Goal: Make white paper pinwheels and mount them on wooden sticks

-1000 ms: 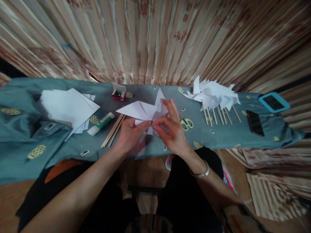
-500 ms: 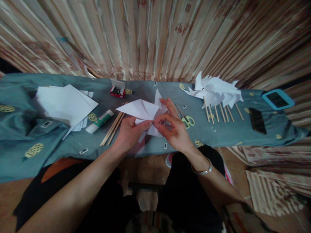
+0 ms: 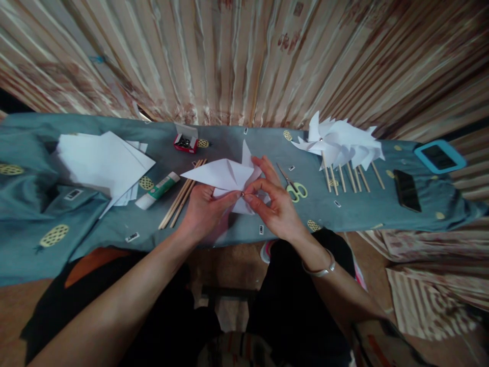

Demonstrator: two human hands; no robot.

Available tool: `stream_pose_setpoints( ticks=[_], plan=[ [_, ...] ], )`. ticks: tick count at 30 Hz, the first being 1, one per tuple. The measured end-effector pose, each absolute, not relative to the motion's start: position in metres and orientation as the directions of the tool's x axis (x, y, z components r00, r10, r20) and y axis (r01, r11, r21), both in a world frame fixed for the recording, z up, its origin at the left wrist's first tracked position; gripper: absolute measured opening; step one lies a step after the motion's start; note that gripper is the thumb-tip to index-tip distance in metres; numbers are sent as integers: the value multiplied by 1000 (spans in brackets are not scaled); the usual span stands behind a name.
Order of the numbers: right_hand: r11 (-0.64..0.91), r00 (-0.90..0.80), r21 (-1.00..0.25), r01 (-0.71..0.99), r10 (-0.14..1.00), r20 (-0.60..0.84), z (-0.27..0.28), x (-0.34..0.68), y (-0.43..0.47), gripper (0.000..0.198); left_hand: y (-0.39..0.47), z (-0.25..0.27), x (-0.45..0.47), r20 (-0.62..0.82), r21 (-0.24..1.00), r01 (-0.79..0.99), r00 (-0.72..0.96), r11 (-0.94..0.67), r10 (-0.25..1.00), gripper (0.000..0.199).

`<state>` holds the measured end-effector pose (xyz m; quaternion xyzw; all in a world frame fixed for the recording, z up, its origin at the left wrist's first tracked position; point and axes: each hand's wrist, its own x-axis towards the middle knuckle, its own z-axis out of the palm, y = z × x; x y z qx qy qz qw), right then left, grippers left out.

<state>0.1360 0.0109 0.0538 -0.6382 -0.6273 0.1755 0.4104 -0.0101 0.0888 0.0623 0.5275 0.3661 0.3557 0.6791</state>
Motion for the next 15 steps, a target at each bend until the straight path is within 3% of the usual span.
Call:
stream_pose_setpoints(
  ticks=[7, 15],
  plan=[
    [110, 178, -779, 617, 945, 274, 52, 133, 10, 5, 85, 68, -8, -108, 983, -85, 438, 160, 893, 12],
    [107, 193, -837, 536, 950, 246, 51, 135, 11, 4, 85, 70, -9, -103, 970, -140, 511, 201, 853, 16]
  ],
)
